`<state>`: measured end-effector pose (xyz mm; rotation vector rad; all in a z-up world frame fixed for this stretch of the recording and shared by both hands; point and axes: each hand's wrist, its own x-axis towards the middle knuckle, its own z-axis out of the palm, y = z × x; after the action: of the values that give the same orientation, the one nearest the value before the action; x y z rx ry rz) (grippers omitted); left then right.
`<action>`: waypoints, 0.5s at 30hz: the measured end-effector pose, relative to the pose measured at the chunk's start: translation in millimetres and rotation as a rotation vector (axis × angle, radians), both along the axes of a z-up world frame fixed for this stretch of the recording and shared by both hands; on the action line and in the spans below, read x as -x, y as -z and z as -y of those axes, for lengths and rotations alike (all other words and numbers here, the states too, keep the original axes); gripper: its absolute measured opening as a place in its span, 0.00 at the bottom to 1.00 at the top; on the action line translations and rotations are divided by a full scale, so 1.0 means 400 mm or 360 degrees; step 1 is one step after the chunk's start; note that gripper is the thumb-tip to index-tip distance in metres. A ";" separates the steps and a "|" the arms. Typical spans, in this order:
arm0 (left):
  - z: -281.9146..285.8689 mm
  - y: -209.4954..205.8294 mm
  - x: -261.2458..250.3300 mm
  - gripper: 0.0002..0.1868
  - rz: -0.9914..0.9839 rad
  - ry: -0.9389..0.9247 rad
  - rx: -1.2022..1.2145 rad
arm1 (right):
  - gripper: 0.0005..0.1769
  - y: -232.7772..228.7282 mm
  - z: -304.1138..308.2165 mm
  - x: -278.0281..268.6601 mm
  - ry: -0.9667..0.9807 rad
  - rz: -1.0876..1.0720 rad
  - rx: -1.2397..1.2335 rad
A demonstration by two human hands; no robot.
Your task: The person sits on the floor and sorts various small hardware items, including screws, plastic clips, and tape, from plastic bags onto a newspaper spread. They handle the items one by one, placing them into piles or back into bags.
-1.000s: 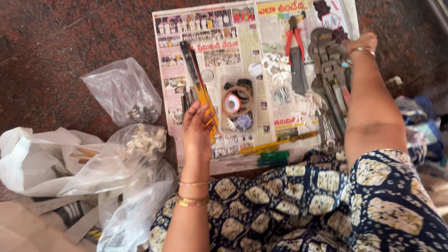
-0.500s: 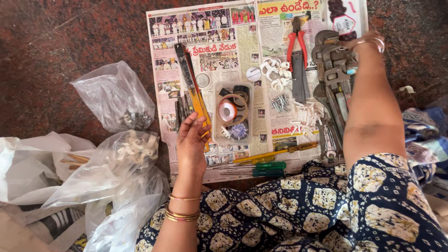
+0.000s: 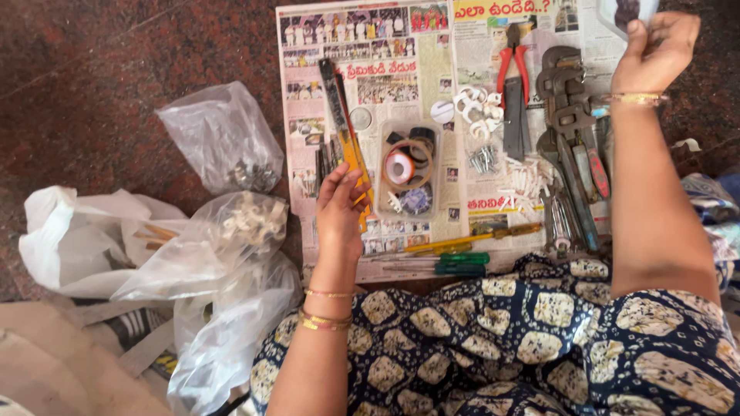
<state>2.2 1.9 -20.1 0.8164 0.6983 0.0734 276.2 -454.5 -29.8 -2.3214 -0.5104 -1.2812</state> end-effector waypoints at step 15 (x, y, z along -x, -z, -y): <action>-0.001 0.004 0.006 0.15 0.0032 0.0031 -0.0032 | 0.11 0.092 -0.526 0.622 -0.0344 -0.2494 -0.1541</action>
<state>-0.3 2.4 -21.8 0.8405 0.6712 0.0713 27.3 -244.2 -66.7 -1.6078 0.3465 0.5284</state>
